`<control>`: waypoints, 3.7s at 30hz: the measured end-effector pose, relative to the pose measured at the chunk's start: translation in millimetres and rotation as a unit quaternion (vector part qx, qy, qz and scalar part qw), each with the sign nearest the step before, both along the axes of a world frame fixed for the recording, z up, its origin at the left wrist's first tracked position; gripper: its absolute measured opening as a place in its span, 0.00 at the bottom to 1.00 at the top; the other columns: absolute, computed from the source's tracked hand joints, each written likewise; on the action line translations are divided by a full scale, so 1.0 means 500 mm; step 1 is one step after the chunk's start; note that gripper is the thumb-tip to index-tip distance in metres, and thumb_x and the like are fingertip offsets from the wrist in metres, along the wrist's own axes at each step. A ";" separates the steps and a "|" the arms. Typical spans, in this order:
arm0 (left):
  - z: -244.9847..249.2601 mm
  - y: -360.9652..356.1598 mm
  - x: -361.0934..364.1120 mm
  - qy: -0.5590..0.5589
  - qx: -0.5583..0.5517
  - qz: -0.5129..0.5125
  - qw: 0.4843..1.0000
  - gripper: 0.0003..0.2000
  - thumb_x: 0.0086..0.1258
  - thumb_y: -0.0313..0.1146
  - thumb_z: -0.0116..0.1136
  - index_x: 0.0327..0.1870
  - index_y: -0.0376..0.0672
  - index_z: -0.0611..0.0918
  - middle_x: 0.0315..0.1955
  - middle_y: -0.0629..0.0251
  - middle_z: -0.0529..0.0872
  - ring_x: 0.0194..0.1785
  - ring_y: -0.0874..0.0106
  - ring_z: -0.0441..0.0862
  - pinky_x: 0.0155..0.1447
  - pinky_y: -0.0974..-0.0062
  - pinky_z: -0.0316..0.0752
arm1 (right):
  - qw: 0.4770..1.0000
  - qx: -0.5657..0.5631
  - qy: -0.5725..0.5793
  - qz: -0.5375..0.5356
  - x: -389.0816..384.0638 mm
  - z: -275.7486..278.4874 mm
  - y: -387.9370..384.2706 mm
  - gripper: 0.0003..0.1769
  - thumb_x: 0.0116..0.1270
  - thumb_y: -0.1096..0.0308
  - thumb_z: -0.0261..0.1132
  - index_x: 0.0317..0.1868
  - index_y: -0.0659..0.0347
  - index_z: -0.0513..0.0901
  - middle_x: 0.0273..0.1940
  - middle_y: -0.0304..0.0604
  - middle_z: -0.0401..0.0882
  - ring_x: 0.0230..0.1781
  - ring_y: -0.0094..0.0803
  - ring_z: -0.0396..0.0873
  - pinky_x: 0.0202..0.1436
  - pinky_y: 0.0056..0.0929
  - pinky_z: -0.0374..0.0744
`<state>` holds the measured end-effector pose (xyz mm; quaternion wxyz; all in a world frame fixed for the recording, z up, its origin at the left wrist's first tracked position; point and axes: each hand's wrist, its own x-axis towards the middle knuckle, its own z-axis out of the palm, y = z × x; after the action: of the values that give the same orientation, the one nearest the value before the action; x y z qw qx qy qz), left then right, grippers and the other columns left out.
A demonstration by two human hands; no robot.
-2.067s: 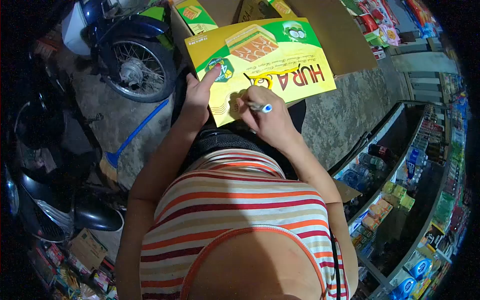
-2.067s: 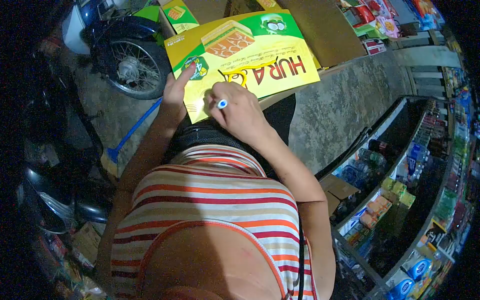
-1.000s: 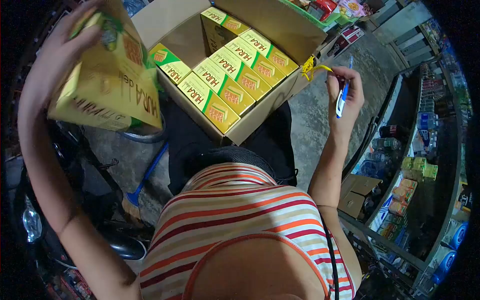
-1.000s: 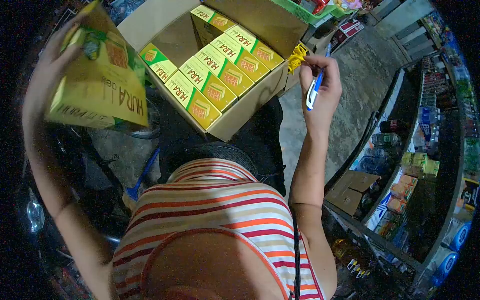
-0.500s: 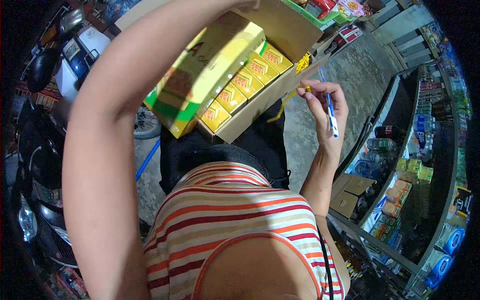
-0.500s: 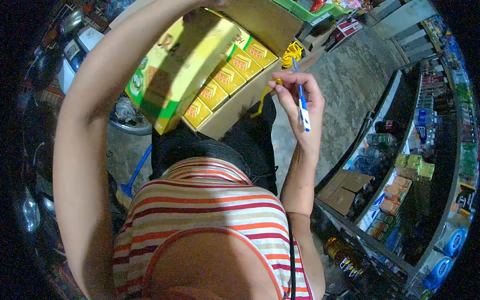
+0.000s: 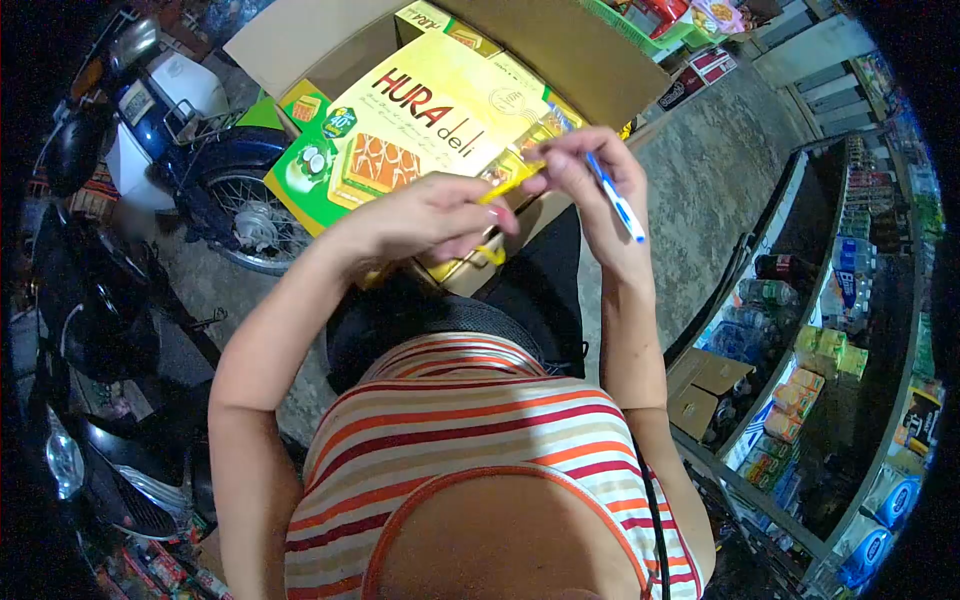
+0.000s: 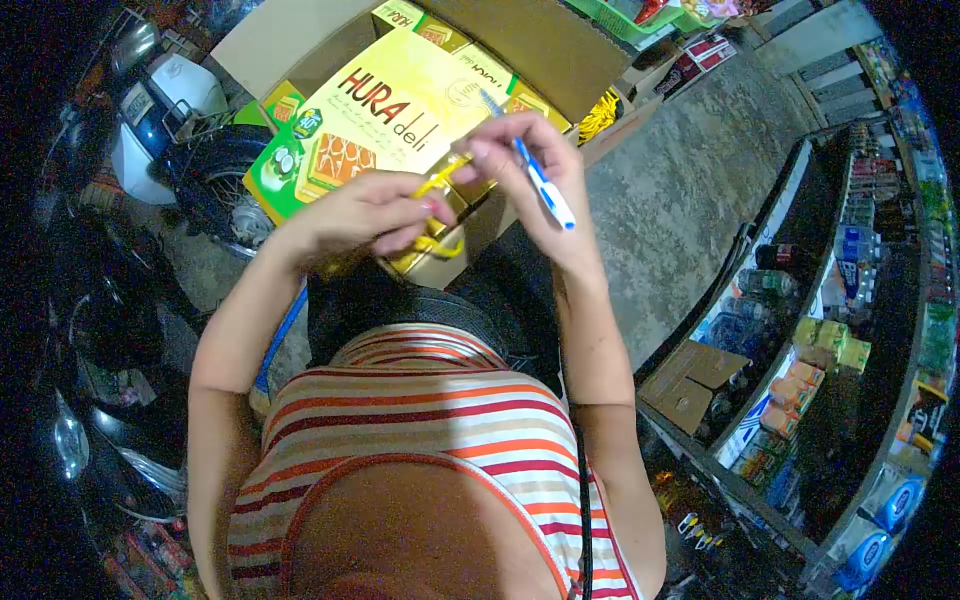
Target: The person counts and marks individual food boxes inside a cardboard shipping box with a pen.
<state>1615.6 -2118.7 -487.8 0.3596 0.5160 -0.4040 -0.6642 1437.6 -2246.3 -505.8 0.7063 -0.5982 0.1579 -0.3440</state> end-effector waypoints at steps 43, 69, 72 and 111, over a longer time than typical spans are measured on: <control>-0.179 0.160 0.233 -0.573 -0.211 0.461 0.643 0.16 0.77 0.37 0.45 0.56 0.39 0.80 0.54 0.53 0.78 0.58 0.57 0.73 0.64 0.64 0.65 | 0.917 -0.303 0.235 -0.112 0.143 -0.105 -0.132 0.13 0.69 0.63 0.63 0.39 0.67 0.82 0.22 0.37 0.76 0.23 0.18 0.69 0.28 0.21 0.69; -0.210 0.165 0.234 -0.610 -0.268 0.436 0.604 0.14 0.76 0.35 0.46 0.53 0.38 0.78 0.51 0.55 0.76 0.54 0.56 0.72 0.61 0.61 0.65 | 0.792 -0.536 0.283 -0.075 0.157 -0.088 -0.147 0.11 0.70 0.65 0.61 0.41 0.67 0.76 0.32 0.48 0.81 0.32 0.31 0.79 0.37 0.31 0.76; -0.210 0.154 0.239 -0.592 -0.278 0.494 0.573 0.13 0.75 0.36 0.49 0.52 0.39 0.80 0.49 0.58 0.79 0.53 0.57 0.74 0.59 0.63 0.68 | 0.938 -0.290 0.175 -0.071 0.159 -0.064 -0.038 0.06 0.71 0.70 0.62 0.37 0.64 0.77 0.29 0.34 0.77 0.31 0.19 0.72 0.36 0.20 0.72; -0.208 0.160 0.228 -0.584 -0.262 0.489 0.593 0.13 0.76 0.35 0.46 0.54 0.41 0.78 0.53 0.57 0.78 0.54 0.54 0.74 0.60 0.64 0.68 | 0.832 -0.530 0.142 0.081 0.204 -0.066 0.195 0.08 0.60 0.73 0.67 0.33 0.66 0.75 0.29 0.51 0.75 0.32 0.50 0.75 0.36 0.44 0.74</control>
<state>1729.7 -2038.8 -591.9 0.4375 0.7971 -0.3707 0.1891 1539.5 -2148.7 -538.9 0.2757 -0.9338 0.0006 -0.2280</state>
